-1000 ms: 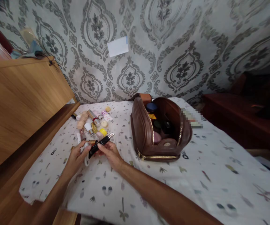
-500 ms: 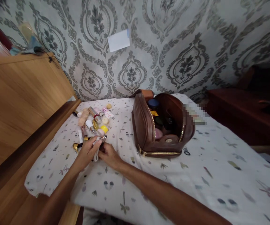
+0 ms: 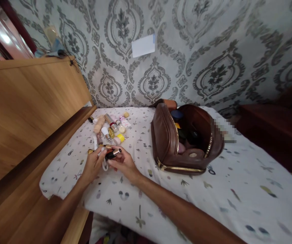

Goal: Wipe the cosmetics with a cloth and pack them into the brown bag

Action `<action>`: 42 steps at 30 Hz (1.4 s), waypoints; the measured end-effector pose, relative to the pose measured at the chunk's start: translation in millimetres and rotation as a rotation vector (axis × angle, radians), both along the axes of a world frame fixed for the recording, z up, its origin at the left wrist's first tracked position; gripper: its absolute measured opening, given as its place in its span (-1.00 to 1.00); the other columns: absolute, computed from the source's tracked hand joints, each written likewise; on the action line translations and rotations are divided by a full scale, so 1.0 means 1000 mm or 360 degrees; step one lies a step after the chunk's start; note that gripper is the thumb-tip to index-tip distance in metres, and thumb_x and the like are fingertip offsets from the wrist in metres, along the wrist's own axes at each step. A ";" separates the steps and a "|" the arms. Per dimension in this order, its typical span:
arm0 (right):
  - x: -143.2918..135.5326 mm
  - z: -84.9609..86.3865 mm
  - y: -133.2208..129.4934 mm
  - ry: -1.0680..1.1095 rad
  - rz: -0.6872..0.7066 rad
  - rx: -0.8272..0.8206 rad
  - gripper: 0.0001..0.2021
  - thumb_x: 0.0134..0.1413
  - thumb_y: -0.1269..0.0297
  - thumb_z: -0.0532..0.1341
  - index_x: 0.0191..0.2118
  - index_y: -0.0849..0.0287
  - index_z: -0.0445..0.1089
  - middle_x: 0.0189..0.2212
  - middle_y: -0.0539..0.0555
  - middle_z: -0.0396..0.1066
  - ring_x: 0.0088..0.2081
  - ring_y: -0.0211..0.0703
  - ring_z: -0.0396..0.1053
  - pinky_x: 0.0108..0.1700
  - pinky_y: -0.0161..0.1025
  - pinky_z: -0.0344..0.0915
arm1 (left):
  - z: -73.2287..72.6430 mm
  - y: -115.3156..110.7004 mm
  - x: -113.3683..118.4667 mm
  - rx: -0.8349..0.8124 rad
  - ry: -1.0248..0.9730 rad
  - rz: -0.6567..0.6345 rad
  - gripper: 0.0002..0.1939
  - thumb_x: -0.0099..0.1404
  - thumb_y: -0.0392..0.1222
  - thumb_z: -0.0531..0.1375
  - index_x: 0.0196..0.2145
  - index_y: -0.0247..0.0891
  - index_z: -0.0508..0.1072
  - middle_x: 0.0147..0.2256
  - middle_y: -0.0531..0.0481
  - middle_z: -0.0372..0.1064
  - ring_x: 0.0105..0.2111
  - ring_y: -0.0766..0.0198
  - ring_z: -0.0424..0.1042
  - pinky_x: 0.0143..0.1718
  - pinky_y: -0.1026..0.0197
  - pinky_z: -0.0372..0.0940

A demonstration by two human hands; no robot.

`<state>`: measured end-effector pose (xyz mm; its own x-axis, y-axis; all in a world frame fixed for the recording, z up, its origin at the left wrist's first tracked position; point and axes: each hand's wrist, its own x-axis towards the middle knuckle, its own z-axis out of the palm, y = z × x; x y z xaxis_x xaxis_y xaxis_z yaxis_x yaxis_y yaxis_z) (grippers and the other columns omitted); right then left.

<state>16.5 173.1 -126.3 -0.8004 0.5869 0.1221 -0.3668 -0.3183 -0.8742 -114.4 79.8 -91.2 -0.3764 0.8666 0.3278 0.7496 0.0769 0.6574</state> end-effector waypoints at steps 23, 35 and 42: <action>0.049 0.003 -0.014 -0.0310 -0.0349 0.0217 -0.65 -0.07 -0.07 0.39 -0.36 0.12 0.44 -0.56 0.01 0.45 -0.53 -0.21 0.34 -0.43 -0.24 0.30 | -0.007 0.008 0.034 0.0173 0.1160 -0.0139 -0.73 0.47 -0.15 -0.04 -0.25 -0.23 0.41 -0.43 -0.05 0.50 -0.36 0.15 0.49 0.15 -0.13 0.18; 0.052 -0.002 -0.011 -0.0265 -0.0407 0.0339 -0.68 -0.06 -0.02 0.40 -0.28 0.11 0.51 -0.50 0.03 0.48 -0.49 -0.19 0.37 -0.40 -0.21 0.34 | 0.010 0.000 -0.004 -0.0112 0.0526 0.0006 -0.67 0.49 -0.07 -0.11 -0.29 -0.20 0.36 -0.44 0.00 0.41 -0.38 0.18 0.41 -0.31 0.20 0.19; 0.052 0.004 -0.009 -0.0299 -0.0376 0.0336 -0.65 -0.05 -0.03 0.39 -0.27 0.13 0.48 -0.49 0.04 0.49 -0.49 -0.21 0.39 -0.41 -0.25 0.36 | 0.007 -0.006 -0.009 -0.0026 0.0485 0.0082 -0.69 0.48 -0.08 -0.07 -0.30 -0.21 0.37 -0.46 0.02 0.42 -0.43 0.22 0.39 -0.36 0.23 0.18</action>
